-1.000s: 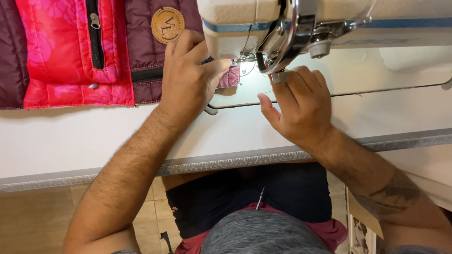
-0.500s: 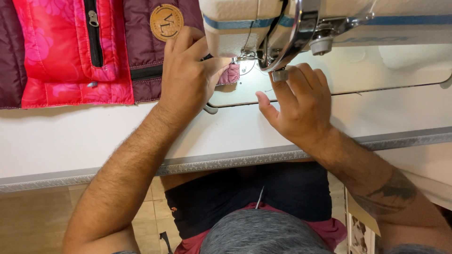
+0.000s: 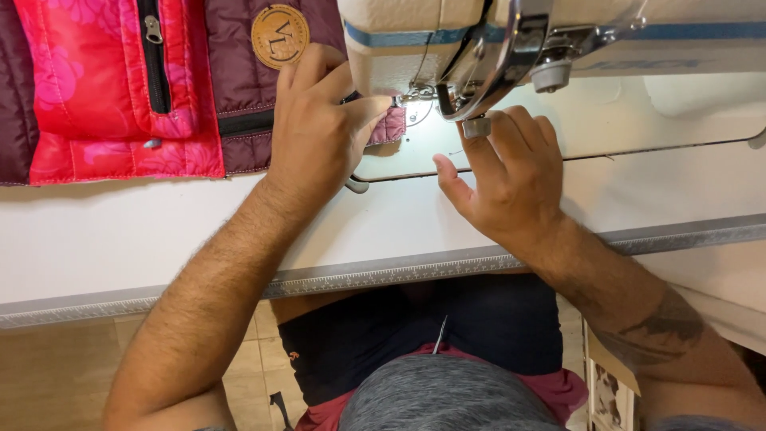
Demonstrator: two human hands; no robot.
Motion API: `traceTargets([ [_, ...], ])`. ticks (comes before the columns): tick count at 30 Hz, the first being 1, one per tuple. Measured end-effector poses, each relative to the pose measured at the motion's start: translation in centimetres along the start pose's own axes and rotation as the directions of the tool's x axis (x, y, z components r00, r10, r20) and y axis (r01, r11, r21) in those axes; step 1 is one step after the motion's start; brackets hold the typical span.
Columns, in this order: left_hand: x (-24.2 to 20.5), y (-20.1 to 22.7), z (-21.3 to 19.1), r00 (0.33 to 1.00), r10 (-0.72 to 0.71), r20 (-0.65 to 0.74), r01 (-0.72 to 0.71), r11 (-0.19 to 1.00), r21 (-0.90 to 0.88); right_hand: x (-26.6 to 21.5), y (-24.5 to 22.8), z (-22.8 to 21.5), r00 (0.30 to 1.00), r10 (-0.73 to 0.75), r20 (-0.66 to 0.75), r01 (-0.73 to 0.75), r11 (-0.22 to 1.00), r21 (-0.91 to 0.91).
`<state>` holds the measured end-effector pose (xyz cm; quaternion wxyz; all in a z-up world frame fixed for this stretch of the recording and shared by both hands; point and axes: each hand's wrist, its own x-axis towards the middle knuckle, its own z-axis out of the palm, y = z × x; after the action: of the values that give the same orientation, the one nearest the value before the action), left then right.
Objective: The person is sewing a fabric bag on an industrial machine, unscrewing a small hardware part, and then assembling a black fabric component using clips.
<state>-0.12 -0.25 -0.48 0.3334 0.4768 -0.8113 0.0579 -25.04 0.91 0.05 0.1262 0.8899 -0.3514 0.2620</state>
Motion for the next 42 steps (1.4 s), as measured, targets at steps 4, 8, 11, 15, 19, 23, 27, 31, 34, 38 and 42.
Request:
traceTargets([
  [4, -0.2, -0.1, 0.1, 1.000, -0.003, -0.001, 0.003, 1.000, -0.009, 0.1, -0.1, -0.1, 1.000, -0.003, 0.005, 0.003, 1.000, -0.007],
  [8, -0.4, -0.2, 0.2, 1.000, 0.015, -0.001, -0.015, 1.000, 0.006, 0.0, 0.0, 0.0, 1.000, -0.004, -0.005, 0.004, 1.000, -0.008],
  [11, -0.3, 0.0, 0.0, 1.000, 0.017, -0.011, -0.017, 1.000, -0.005, 0.1, 0.0, -0.1, 1.000, -0.010, -0.009, 0.009, 1.000, -0.005],
  [15, -0.2, 0.4, -0.3, 1.000, -0.008, 0.008, 0.008, 1.000, -0.009, 0.7, 0.0, -0.4, 0.997, -0.019, -0.076, 0.025, 0.997, 0.069],
  [19, -0.3, 0.2, -0.1, 0.998, -0.037, 0.050, 0.038, 0.999, -0.026, 1.0, -0.1, -0.4, 0.995, -0.019, -0.102, 0.029, 0.995, 0.095],
  [23, -0.1, 0.2, -0.2, 0.999, -0.019, 0.040, 0.020, 1.000, -0.007, 0.9, -0.1, -0.4, 0.995, -0.012, -0.102, 0.022, 0.995, 0.095],
  [27, 0.5, 0.1, -0.3, 1.000, -0.027, -0.007, 0.027, 0.999, -0.025, 0.3, 0.4, 0.0, 0.995, -0.024, -0.101, 0.032, 0.996, 0.083],
  [31, 0.0, -0.7, 0.6, 0.999, -0.028, -0.038, 0.028, 1.000, 0.001, -0.1, 0.8, 0.7, 0.992, -0.043, -0.122, 0.054, 0.995, 0.088],
  [34, 0.3, -0.6, 0.3, 0.999, -0.046, -0.022, 0.045, 0.999, -0.012, -0.4, 0.6, 0.2, 0.999, -0.015, -0.043, 0.016, 1.000, 0.023],
  [38, -0.3, -0.4, 0.3, 0.998, -0.062, -0.025, 0.061, 0.998, -0.020, 0.3, 0.8, 0.0, 0.995, -0.030, -0.100, 0.037, 0.997, 0.067],
  [42, -0.3, 0.1, 0.0, 0.996, -0.092, 0.010, 0.092, 0.994, -0.066, 0.5, 0.8, -0.9, 0.989, -0.052, -0.140, 0.069, 0.990, 0.120],
])
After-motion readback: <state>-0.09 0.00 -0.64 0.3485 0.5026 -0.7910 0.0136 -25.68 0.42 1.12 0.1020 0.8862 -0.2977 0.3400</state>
